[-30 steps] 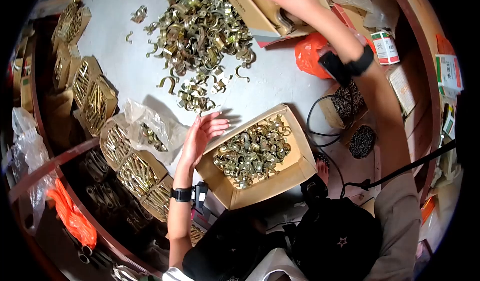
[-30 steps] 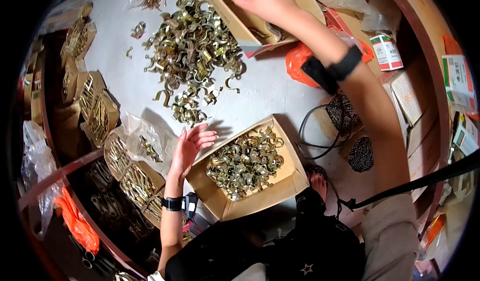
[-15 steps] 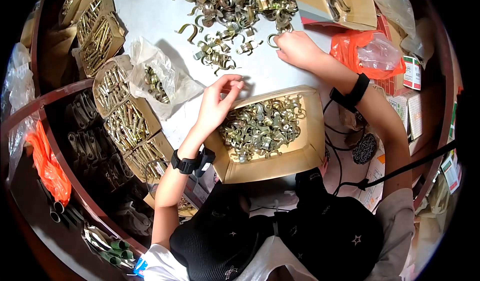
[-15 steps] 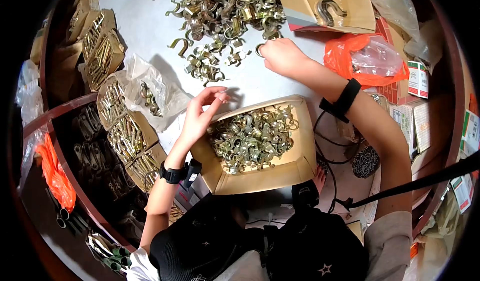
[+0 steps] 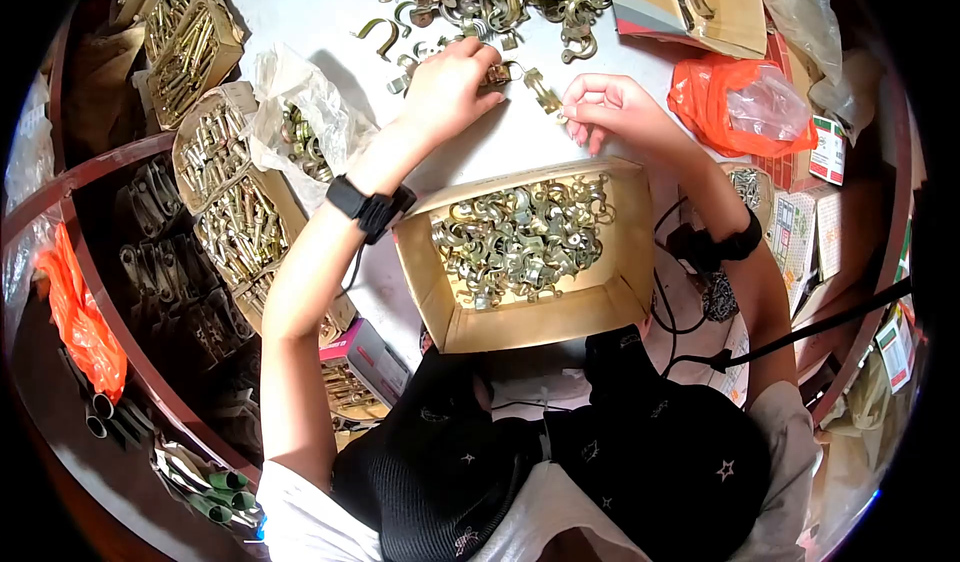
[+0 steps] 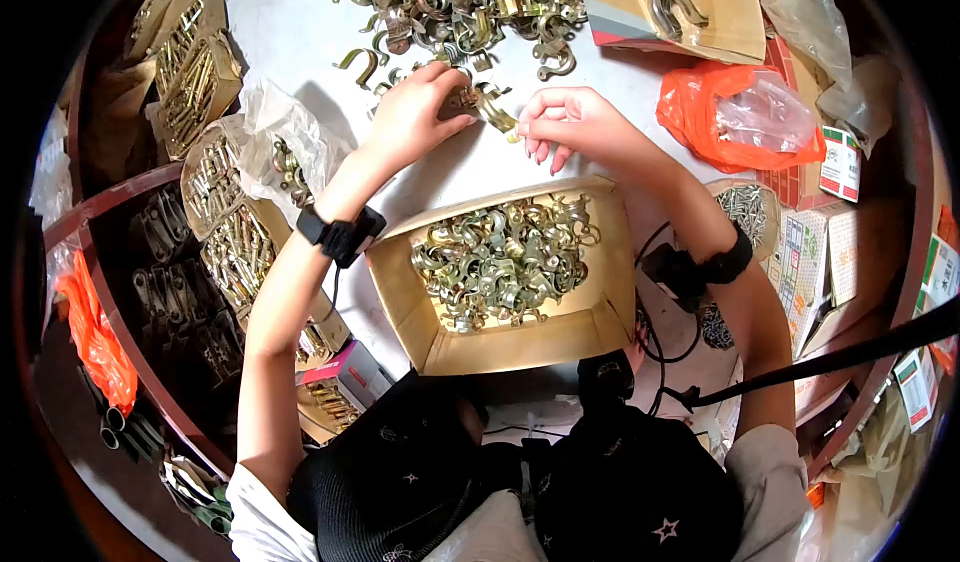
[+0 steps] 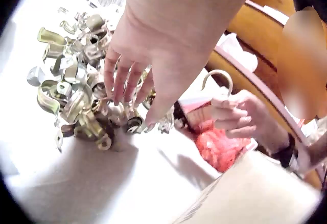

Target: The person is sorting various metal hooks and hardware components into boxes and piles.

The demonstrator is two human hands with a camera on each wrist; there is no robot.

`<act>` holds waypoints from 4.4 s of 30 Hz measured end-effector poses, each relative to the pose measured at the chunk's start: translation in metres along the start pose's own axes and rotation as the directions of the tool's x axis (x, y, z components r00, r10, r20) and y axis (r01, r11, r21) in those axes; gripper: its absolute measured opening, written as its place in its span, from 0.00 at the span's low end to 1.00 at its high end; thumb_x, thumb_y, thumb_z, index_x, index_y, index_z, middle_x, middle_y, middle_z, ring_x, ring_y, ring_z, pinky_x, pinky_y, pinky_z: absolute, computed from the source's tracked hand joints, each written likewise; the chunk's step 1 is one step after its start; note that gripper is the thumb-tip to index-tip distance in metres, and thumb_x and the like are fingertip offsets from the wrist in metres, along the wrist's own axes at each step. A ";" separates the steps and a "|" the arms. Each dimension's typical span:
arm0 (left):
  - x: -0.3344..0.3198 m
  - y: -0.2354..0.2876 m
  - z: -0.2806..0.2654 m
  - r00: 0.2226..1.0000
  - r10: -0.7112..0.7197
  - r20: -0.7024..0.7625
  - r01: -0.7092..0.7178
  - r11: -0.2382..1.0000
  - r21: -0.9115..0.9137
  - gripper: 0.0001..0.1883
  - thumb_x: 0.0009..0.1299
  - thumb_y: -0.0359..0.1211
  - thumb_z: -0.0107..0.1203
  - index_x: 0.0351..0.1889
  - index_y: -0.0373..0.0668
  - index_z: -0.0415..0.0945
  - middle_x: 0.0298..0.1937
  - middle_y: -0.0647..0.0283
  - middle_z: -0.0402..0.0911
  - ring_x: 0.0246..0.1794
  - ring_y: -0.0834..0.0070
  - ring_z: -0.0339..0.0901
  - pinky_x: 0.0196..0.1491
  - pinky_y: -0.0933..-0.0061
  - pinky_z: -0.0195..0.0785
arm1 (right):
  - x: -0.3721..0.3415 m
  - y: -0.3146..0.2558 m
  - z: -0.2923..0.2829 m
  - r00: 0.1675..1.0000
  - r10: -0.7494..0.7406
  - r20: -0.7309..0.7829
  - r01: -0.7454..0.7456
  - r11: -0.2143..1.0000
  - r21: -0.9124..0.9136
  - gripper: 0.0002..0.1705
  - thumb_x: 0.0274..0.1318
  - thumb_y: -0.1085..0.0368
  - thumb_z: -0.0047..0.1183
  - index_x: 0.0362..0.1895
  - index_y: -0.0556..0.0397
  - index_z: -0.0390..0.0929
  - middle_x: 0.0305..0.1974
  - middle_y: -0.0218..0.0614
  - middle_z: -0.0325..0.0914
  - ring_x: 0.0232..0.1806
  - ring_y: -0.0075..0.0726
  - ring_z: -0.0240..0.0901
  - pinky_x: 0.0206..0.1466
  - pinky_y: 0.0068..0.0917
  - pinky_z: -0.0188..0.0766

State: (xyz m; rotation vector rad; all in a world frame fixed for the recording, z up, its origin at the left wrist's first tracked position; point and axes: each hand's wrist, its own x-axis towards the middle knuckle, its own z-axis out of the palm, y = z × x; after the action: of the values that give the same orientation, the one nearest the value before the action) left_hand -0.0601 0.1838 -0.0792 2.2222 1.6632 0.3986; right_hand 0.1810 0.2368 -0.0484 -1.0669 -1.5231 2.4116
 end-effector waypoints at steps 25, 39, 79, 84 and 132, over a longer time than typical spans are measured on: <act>-0.102 0.080 -0.049 0.860 -0.055 0.507 0.509 0.177 -0.843 0.17 0.70 0.29 0.53 0.57 0.40 0.74 0.40 0.67 0.82 0.37 0.85 0.76 0.42 0.80 0.72 | -0.004 0.022 0.021 0.950 -0.267 -0.164 0.276 0.960 0.033 0.27 0.54 0.76 0.38 0.61 0.58 0.61 0.43 0.45 0.76 0.41 0.30 0.76 0.40 0.24 0.76; -0.132 0.097 -0.034 0.911 -0.150 0.385 0.293 0.891 -0.347 0.14 0.65 0.35 0.57 0.47 0.40 0.76 0.42 0.57 0.79 0.40 0.57 0.78 0.43 0.64 0.72 | -0.014 0.021 0.025 0.926 -0.357 -0.124 0.363 0.931 0.029 0.17 0.56 0.74 0.45 0.51 0.60 0.71 0.43 0.34 0.75 0.43 0.22 0.70 0.42 0.20 0.69; -0.165 -0.054 -0.063 0.753 -0.373 -0.542 0.652 0.534 0.538 0.07 0.57 0.40 0.63 0.25 0.49 0.83 0.28 0.69 0.69 0.34 0.70 0.66 0.39 0.68 0.56 | -0.004 0.022 0.055 0.968 -0.200 -0.154 0.167 0.965 -0.200 0.17 0.63 0.64 0.46 0.55 0.53 0.71 0.33 0.30 0.77 0.35 0.18 0.71 0.38 0.17 0.67; -0.171 -0.071 -0.046 0.755 -0.334 -0.564 0.636 0.583 0.506 0.05 0.57 0.38 0.63 0.26 0.50 0.83 0.28 0.69 0.69 0.34 0.70 0.66 0.38 0.68 0.56 | -0.002 0.024 0.057 0.966 -0.218 -0.140 0.177 0.949 -0.260 0.14 0.63 0.65 0.46 0.51 0.53 0.74 0.31 0.30 0.77 0.35 0.18 0.72 0.39 0.18 0.68; -0.082 0.002 -0.044 0.882 -0.435 0.179 0.208 0.020 -0.978 0.08 0.74 0.32 0.37 0.40 0.38 0.65 0.58 0.45 0.71 0.60 0.56 0.71 0.60 0.59 0.68 | 0.004 0.030 0.057 0.957 -0.246 -0.152 0.145 0.864 -0.483 0.10 0.59 0.62 0.51 0.40 0.54 0.77 0.26 0.38 0.79 0.24 0.30 0.74 0.30 0.26 0.69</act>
State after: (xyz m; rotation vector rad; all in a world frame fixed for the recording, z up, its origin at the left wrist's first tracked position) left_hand -0.0996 0.1086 -0.0409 0.6859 1.1811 1.1865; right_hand 0.1521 0.1807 -0.0602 -1.1248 -2.0760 1.7712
